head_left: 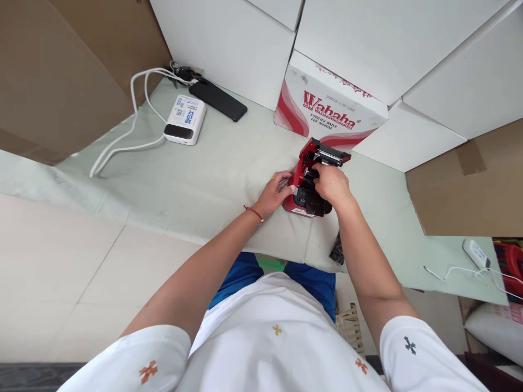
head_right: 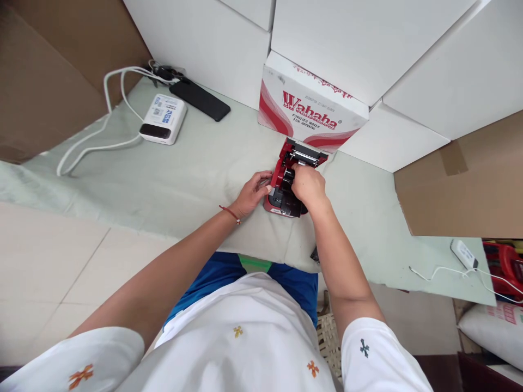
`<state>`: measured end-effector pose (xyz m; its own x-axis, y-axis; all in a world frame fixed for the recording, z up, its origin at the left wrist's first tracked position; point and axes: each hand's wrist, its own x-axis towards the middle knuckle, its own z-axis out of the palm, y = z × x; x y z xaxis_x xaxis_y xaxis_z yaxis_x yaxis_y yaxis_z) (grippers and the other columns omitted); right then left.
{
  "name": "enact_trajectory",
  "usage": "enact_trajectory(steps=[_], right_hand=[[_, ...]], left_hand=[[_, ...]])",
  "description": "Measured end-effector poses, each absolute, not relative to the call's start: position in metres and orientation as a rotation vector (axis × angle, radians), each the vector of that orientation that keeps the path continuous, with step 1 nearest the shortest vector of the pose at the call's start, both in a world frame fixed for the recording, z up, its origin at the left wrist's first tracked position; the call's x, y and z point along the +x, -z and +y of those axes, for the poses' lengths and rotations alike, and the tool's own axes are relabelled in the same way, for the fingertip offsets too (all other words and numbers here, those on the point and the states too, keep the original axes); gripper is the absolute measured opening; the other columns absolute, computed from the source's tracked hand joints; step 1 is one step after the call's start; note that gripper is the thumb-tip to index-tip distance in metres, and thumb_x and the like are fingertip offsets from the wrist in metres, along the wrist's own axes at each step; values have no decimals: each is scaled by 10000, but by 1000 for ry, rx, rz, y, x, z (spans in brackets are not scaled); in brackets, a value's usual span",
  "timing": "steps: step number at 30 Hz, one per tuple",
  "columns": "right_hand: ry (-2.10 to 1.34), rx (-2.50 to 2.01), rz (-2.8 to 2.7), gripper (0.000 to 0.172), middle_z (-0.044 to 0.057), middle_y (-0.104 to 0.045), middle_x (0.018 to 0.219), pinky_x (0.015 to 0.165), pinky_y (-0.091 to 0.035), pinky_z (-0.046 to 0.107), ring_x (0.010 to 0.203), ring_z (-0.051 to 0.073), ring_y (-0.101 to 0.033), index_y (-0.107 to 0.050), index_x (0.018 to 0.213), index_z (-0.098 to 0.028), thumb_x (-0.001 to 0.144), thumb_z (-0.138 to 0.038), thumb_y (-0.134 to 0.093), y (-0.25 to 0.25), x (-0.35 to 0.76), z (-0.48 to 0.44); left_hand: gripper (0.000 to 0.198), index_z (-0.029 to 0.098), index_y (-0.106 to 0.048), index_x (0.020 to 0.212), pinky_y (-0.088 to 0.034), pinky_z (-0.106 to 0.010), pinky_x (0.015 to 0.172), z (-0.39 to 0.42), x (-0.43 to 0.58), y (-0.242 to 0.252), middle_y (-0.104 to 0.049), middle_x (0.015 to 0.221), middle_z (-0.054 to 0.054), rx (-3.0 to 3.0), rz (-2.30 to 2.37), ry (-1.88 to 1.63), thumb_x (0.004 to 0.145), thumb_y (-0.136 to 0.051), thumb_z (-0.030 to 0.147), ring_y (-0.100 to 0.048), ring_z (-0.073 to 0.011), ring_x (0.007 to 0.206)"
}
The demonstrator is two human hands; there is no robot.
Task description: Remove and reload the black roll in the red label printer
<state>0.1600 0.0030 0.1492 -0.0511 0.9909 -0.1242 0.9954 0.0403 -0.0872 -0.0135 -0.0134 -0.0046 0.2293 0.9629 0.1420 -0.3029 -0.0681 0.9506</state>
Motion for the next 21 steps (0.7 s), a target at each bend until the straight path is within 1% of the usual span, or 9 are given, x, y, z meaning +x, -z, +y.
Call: enact_trajectory(steps=[3,6,9,11,13,15,16,18,21], right_hand=[[258,2112,2275,446,140,-803,1212,917,-572,479,1086,365,-742,-759,1331,-275,911,-172,-649,-142,163,2],[304,2075,2404,453,129,-774,1322,952,-572,457,1121,339,-736,-743,1360,-251,921,-201,-642,-149,163,-9],[414,2092,2591,341,72,-816,1192,980,-569,434,1064,289,-750,-774,1276,-249,1005,-274,-567,-169,161,-22],[341,2171,2736,362,69,-815,1169,1008,-563,438,1065,275,-743,-772,1257,-237,1073,-315,-469,-183,162,-25],[102,2248,2865,427,104,-774,1306,1099,-519,490,1197,299,-695,-727,1350,-222,1111,-369,-405,-189,167,-20],[-97,2250,2922,492,137,-698,1459,1192,-440,561,1379,338,-588,-646,1475,-215,1118,-442,-395,-188,175,-11],[-117,2223,2926,523,149,-668,1503,1216,-412,585,1443,351,-534,-611,1516,-209,1116,-471,-400,-184,181,-6],[-38,2140,2909,557,173,-652,1521,1236,-391,596,1488,358,-492,-583,1539,-183,1111,-494,-409,-176,190,-1],[87,2054,2887,511,176,-672,1493,1228,-417,561,1420,342,-557,-614,1497,-167,1107,-447,-439,-169,198,-8]], left_hand=[[534,228,-632,1260,-371,-525,1326,-14,-14,3,-582,1473,-117,1174,770,-1227,877,-771,574,-561,-297,1443],[517,238,-631,1258,-372,-541,1325,-15,-15,0,-585,1479,-114,1182,783,-1228,881,-767,564,-564,-299,1445],[515,235,-629,1257,-377,-536,1322,-16,-15,-3,-588,1481,-118,1194,785,-1220,885,-763,565,-565,-294,1442],[514,224,-628,1264,-372,-527,1324,-17,-16,-4,-586,1486,-126,1200,782,-1219,897,-754,562,-564,-289,1442],[505,221,-629,1264,-363,-526,1329,-17,-16,-5,-587,1487,-128,1203,791,-1221,903,-752,552,-567,-286,1438],[494,226,-634,1255,-360,-534,1330,-18,-17,-6,-592,1483,-124,1203,810,-1219,901,-756,549,-573,-284,1431],[492,229,-635,1252,-360,-537,1329,-18,-17,-7,-593,1484,-122,1203,819,-1216,901,-755,552,-574,-285,1430],[499,227,-631,1258,-357,-538,1330,-19,-17,-8,-590,1497,-125,1202,825,-1211,905,-749,559,-572,-288,1438],[544,219,-602,1313,-344,-545,1337,-20,-18,-10,-590,1519,-143,1193,811,-1192,915,-742,563,-551,-302,1476]])
